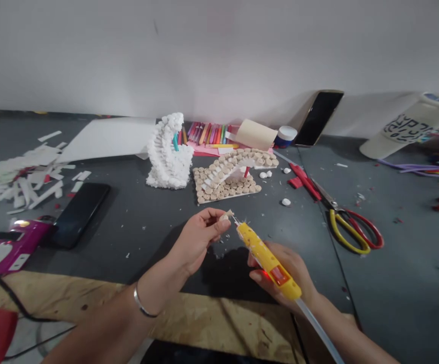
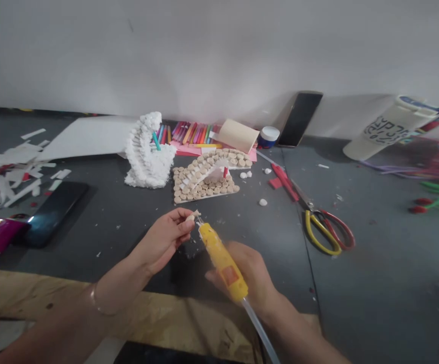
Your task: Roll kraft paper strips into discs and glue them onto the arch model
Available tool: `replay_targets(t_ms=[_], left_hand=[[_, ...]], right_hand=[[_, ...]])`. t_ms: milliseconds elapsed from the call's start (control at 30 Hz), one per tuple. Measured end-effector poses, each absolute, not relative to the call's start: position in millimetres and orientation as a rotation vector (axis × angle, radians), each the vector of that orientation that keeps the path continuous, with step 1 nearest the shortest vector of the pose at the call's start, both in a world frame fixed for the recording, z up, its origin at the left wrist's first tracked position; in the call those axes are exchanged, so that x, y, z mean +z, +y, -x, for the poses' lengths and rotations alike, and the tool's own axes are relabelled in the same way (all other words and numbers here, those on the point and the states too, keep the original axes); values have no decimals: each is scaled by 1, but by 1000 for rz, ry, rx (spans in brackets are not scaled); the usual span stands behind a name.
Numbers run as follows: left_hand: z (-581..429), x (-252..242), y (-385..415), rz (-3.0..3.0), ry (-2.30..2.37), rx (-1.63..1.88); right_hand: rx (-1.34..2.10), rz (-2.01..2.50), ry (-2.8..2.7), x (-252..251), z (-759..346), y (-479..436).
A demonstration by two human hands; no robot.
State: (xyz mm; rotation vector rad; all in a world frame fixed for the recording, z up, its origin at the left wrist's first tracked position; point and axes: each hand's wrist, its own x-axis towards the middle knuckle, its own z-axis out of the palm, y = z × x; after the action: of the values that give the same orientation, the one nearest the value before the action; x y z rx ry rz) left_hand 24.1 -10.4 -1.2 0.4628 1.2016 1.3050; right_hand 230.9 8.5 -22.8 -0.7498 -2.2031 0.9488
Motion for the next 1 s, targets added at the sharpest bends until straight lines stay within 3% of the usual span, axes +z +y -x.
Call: replay_targets(t_ms=[1000], left_hand=[[-26,1,-11,-491,1188,1294]], right_hand=[[754,761,-2256,-16,-228,11]])
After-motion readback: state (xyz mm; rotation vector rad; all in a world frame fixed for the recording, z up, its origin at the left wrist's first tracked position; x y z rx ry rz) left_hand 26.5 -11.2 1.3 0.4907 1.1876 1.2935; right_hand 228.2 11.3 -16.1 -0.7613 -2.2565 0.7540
